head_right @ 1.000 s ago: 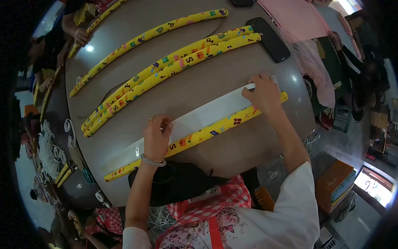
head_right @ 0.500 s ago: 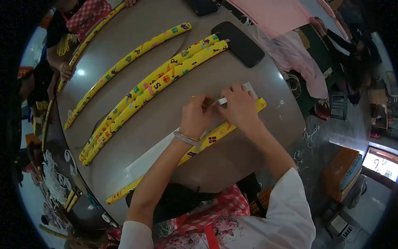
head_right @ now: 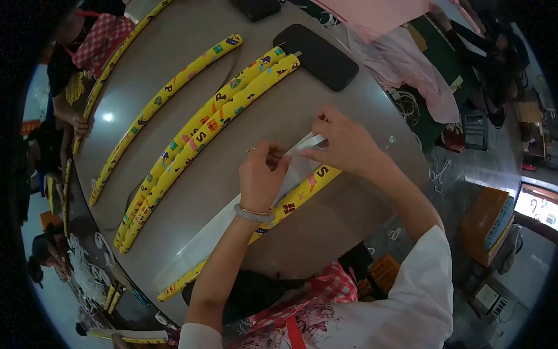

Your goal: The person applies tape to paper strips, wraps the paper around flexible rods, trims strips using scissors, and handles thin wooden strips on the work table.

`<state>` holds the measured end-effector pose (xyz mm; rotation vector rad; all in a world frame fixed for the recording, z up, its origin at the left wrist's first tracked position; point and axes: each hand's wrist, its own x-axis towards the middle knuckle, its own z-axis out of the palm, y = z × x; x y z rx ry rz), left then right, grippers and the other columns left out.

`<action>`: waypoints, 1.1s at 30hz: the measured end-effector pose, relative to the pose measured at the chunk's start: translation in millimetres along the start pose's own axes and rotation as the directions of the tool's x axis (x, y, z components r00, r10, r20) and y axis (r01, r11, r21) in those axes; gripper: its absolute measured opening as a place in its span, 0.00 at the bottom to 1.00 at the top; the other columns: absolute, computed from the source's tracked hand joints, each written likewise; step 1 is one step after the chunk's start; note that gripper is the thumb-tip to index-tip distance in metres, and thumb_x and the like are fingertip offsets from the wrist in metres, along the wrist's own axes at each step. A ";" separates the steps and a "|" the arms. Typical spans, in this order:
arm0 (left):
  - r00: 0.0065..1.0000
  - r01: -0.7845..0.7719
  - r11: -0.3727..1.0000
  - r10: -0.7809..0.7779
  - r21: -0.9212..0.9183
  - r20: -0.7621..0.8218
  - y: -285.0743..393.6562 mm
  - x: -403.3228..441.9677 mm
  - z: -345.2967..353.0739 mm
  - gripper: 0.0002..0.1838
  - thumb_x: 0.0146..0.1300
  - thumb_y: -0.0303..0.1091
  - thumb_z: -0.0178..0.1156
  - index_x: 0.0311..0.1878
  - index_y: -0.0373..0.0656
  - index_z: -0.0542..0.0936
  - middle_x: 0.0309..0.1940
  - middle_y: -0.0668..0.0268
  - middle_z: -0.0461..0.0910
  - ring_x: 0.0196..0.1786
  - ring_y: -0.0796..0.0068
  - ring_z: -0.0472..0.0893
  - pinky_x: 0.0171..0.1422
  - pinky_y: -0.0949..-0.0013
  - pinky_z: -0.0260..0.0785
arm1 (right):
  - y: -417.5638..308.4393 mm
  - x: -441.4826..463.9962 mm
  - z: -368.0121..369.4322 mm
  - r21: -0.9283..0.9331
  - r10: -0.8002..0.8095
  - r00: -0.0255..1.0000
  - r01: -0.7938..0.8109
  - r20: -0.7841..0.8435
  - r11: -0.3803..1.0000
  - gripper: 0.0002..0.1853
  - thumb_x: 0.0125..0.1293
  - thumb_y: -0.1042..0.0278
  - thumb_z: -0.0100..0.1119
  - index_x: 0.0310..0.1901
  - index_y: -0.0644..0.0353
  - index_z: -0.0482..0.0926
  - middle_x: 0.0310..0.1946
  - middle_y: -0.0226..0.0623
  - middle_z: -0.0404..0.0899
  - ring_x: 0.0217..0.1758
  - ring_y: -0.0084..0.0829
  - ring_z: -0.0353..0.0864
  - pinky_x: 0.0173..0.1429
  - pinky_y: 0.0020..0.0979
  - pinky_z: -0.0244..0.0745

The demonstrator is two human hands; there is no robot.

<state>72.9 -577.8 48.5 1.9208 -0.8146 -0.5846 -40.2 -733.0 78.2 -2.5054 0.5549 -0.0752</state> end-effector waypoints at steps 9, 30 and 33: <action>1.000 0.007 1.000 -0.007 0.012 0.001 0.1 -1.2 1.7 0.09 0.53 0.26 0.65 0.37 0.37 0.78 0.29 0.63 0.80 0.29 0.73 0.80 0.35 0.71 0.73 | 20.0 0.7 -30.6 -0.079 0.038 0.999 -0.040 -0.024 0.996 0.16 0.58 0.54 0.61 0.34 0.60 0.74 0.45 0.34 0.69 0.37 0.38 0.79 0.42 0.37 0.75; 1.000 0.002 1.000 -0.002 0.020 0.001 1.7 -1.8 0.3 0.08 0.55 0.25 0.64 0.38 0.38 0.77 0.30 0.63 0.79 0.30 0.72 0.80 0.34 0.70 0.73 | 36.2 0.6 -12.7 0.087 0.089 0.971 -0.071 -0.223 0.994 0.12 0.54 0.66 0.62 0.33 0.62 0.71 0.44 0.38 0.69 0.32 0.32 0.78 0.38 0.29 0.75; 1.000 0.004 1.000 -0.004 0.016 -0.002 2.5 -1.7 -0.1 0.08 0.55 0.26 0.64 0.38 0.38 0.77 0.31 0.63 0.79 0.30 0.72 0.80 0.34 0.70 0.73 | 36.8 1.3 -13.2 0.056 0.059 0.969 -0.047 -0.239 0.997 0.11 0.53 0.68 0.62 0.33 0.62 0.71 0.44 0.38 0.69 0.31 0.33 0.78 0.38 0.29 0.75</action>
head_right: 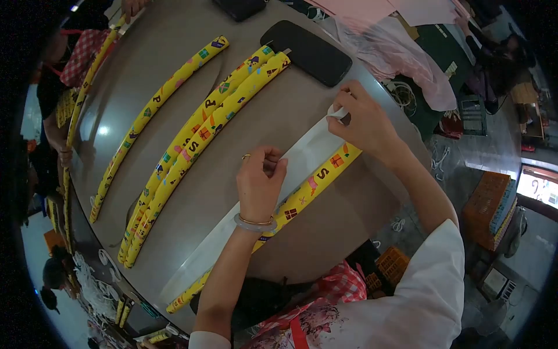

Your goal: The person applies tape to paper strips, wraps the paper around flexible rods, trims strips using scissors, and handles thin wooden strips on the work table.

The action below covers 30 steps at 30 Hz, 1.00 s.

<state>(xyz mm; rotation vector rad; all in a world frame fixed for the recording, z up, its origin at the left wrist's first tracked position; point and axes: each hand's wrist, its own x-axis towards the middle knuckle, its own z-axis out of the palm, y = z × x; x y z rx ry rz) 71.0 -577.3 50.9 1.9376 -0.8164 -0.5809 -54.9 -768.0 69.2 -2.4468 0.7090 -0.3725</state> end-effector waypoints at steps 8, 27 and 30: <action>1.000 -0.006 1.000 0.006 0.002 0.002 -1.8 -1.1 0.3 0.09 0.54 0.25 0.65 0.39 0.39 0.77 0.31 0.64 0.78 0.30 0.72 0.80 0.35 0.71 0.73 | 2.5 0.3 4.1 -0.037 0.008 0.998 -0.011 -0.059 0.999 0.11 0.50 0.71 0.63 0.31 0.61 0.70 0.44 0.39 0.70 0.38 0.36 0.78 0.41 0.31 0.76; 1.000 -0.006 1.000 0.006 -0.024 0.003 -2.7 -0.4 -0.5 0.10 0.54 0.25 0.65 0.39 0.38 0.77 0.31 0.63 0.79 0.31 0.73 0.80 0.35 0.71 0.74 | 3.6 3.2 -0.2 0.078 0.136 0.991 -0.136 0.010 0.988 0.10 0.47 0.74 0.63 0.26 0.65 0.69 0.43 0.45 0.70 0.40 0.40 0.75 0.45 0.32 0.73; 1.000 -0.005 1.000 0.005 -0.026 0.006 -2.7 -0.2 -1.1 0.09 0.54 0.25 0.65 0.38 0.38 0.77 0.31 0.63 0.79 0.31 0.73 0.80 0.35 0.71 0.74 | 2.2 4.8 1.9 0.067 0.140 0.990 -0.140 0.000 0.988 0.11 0.47 0.75 0.63 0.26 0.66 0.68 0.43 0.45 0.69 0.40 0.40 0.75 0.45 0.32 0.72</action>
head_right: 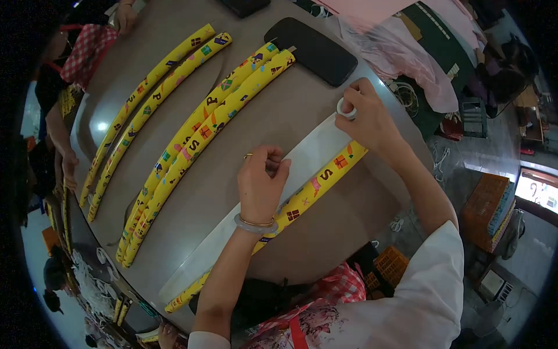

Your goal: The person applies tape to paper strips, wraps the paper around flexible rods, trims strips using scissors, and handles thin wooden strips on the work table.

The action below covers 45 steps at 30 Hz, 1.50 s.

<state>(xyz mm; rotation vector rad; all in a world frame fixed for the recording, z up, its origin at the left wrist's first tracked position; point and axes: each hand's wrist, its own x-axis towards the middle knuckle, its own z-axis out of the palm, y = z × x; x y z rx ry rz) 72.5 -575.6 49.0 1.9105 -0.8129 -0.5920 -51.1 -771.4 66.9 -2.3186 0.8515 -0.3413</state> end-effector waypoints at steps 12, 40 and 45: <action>1.000 -0.008 0.999 0.008 -0.037 0.002 -3.8 0.7 0.2 0.10 0.53 0.23 0.65 0.38 0.38 0.76 0.31 0.62 0.78 0.31 0.72 0.80 0.34 0.71 0.74 | -12.8 6.6 -6.1 -0.053 0.103 0.993 -0.100 0.056 0.994 0.11 0.47 0.73 0.63 0.26 0.65 0.68 0.35 0.39 0.69 0.35 0.35 0.73 0.42 0.32 0.71; 0.998 -0.046 0.998 0.045 -0.041 -0.033 -4.1 -1.5 2.9 0.11 0.53 0.19 0.63 0.39 0.38 0.75 0.32 0.61 0.76 0.30 0.70 0.79 0.34 0.70 0.73 | -15.6 10.0 -12.7 -0.130 0.119 0.977 -0.096 0.178 0.987 0.09 0.53 0.70 0.63 0.33 0.61 0.74 0.40 0.38 0.69 0.40 0.33 0.76 0.46 0.31 0.72; 0.990 -0.120 0.993 0.121 0.012 -0.066 12.0 -7.3 2.5 0.12 0.54 0.20 0.62 0.42 0.39 0.76 0.34 0.61 0.77 0.31 0.69 0.78 0.34 0.69 0.71 | -1.3 -5.2 -9.9 0.021 -0.049 0.998 0.049 0.030 0.999 0.11 0.53 0.76 0.64 0.36 0.63 0.72 0.40 0.36 0.69 0.37 0.30 0.74 0.42 0.28 0.72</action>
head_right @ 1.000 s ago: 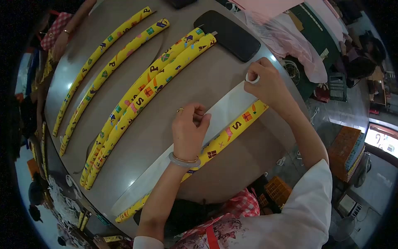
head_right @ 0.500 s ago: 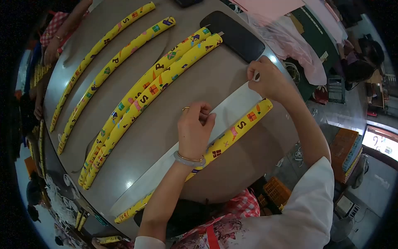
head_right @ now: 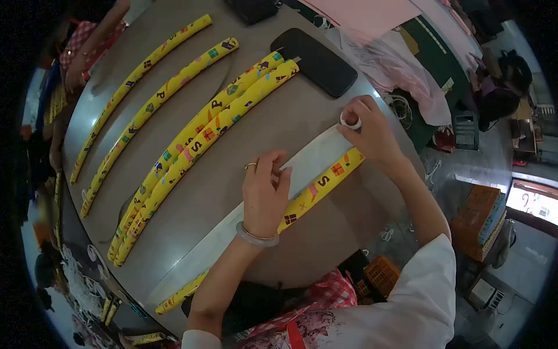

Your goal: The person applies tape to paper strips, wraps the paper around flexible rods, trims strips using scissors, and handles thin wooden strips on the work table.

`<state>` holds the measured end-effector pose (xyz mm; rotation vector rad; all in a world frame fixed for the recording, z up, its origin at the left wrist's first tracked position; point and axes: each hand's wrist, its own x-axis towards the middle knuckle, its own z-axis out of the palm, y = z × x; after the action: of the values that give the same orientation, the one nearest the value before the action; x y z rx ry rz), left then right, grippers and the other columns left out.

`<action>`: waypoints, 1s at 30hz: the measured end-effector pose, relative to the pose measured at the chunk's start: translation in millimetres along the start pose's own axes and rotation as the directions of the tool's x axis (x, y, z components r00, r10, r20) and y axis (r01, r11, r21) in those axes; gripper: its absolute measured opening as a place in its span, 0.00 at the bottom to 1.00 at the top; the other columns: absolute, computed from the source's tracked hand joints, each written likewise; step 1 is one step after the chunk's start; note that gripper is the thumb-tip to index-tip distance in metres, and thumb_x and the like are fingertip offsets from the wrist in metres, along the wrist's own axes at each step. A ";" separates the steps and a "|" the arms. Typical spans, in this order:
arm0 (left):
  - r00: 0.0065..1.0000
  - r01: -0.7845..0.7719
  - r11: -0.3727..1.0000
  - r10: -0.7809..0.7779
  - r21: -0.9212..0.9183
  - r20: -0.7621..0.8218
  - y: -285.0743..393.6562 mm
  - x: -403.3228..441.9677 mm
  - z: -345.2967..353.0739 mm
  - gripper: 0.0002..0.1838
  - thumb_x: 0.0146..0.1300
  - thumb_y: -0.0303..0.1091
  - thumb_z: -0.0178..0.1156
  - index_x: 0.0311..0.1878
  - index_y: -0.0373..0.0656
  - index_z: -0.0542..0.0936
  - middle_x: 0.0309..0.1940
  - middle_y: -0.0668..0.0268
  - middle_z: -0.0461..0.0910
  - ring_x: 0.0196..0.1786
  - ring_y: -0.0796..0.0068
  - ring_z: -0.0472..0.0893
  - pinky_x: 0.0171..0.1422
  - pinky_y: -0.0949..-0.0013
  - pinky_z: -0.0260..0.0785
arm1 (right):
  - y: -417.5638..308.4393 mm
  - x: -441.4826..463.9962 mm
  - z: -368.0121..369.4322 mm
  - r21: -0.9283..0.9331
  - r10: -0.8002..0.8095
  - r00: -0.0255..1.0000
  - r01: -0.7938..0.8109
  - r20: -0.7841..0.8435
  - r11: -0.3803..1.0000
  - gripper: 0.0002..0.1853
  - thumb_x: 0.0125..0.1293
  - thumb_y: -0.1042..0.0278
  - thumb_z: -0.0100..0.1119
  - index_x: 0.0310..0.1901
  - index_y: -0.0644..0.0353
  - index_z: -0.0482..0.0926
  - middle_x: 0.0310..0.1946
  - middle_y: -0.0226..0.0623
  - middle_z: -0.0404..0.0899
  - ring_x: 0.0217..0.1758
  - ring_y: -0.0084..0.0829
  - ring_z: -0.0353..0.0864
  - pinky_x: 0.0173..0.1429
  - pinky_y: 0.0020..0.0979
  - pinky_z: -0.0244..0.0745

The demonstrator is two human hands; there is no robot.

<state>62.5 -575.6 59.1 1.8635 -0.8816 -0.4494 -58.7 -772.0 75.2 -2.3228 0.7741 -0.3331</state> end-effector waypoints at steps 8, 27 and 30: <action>0.923 -0.373 0.883 0.383 0.286 0.019 14.8 55.6 52.8 0.09 0.55 0.30 0.62 0.40 0.41 0.81 0.34 0.60 0.79 0.40 0.58 0.76 0.47 0.59 0.68 | 13.5 -8.6 8.6 0.087 -0.087 0.985 0.101 -0.146 0.991 0.13 0.50 0.79 0.66 0.36 0.64 0.72 0.42 0.38 0.71 0.36 0.32 0.76 0.40 0.29 0.73; 0.880 -0.469 0.842 0.421 0.267 0.219 11.2 76.2 79.3 0.04 0.51 0.31 0.63 0.28 0.42 0.82 0.25 0.60 0.79 0.31 0.60 0.78 0.35 0.60 0.68 | 17.6 -21.4 13.8 -0.053 -0.087 0.958 0.076 -0.273 0.996 0.07 0.48 0.75 0.64 0.31 0.61 0.77 0.50 0.37 0.77 0.46 0.41 0.79 0.50 0.37 0.74; 0.895 -0.430 0.878 0.384 0.211 0.227 9.5 78.6 78.5 0.05 0.51 0.31 0.63 0.28 0.40 0.82 0.24 0.59 0.80 0.29 0.60 0.79 0.36 0.62 0.70 | 20.9 -22.0 16.5 0.048 -0.076 0.945 0.096 -0.317 0.994 0.07 0.48 0.76 0.64 0.30 0.62 0.77 0.50 0.37 0.78 0.41 0.42 0.80 0.45 0.35 0.76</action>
<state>60.9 -685.1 38.5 1.8138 -1.4803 -0.2457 -78.4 -762.9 48.3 -2.2761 0.8002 -0.7720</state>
